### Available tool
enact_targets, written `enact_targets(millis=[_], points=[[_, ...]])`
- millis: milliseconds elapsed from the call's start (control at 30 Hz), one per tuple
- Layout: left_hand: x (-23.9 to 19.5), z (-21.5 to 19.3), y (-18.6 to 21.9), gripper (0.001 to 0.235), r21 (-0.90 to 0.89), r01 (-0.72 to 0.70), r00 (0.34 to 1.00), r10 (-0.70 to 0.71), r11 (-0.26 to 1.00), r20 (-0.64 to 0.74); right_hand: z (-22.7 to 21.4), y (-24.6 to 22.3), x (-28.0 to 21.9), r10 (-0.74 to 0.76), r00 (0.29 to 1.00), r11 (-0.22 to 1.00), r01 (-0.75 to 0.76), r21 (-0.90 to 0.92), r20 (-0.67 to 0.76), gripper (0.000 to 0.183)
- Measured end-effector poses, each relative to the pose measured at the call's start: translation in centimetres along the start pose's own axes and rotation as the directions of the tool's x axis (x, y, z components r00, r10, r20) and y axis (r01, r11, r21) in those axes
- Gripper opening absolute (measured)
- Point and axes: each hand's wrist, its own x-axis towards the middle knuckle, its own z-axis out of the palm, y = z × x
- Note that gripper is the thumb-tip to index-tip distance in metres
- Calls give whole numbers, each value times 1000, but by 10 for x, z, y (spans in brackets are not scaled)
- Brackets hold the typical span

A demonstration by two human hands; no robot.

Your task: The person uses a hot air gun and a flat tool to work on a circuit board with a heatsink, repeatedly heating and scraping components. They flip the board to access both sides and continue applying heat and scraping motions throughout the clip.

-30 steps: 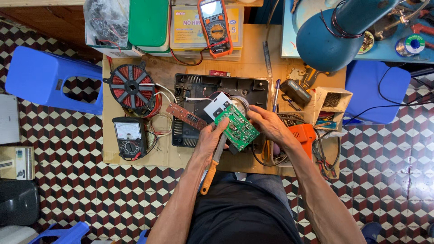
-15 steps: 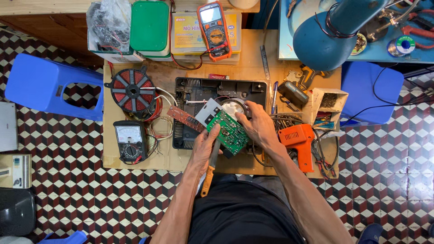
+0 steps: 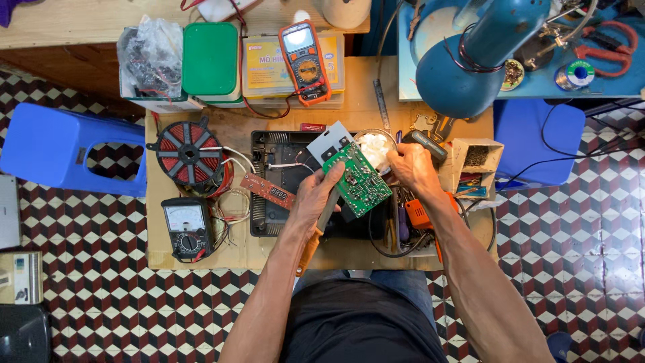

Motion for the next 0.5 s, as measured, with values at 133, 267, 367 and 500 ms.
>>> enact_targets(millis=[133, 267, 367, 500], points=[[34, 22, 7, 69, 35, 40, 998, -42, 999, 53, -20, 16, 0, 55, 997, 997, -57, 43, 60, 45], [58, 39, 10, 72, 124, 18, 998, -24, 992, 49, -29, 30, -20, 60, 996, 802, -84, 591, 60, 47], [67, 43, 12, 74, 190, 4, 1000, -8, 982, 21, -22, 35, -38, 131, 986, 799, -166, 577, 102, 37], [67, 43, 11, 72, 211, 10, 1000, -5, 977, -23, -10, 35, -52, -21, 992, 693, -73, 717, 121, 32]])
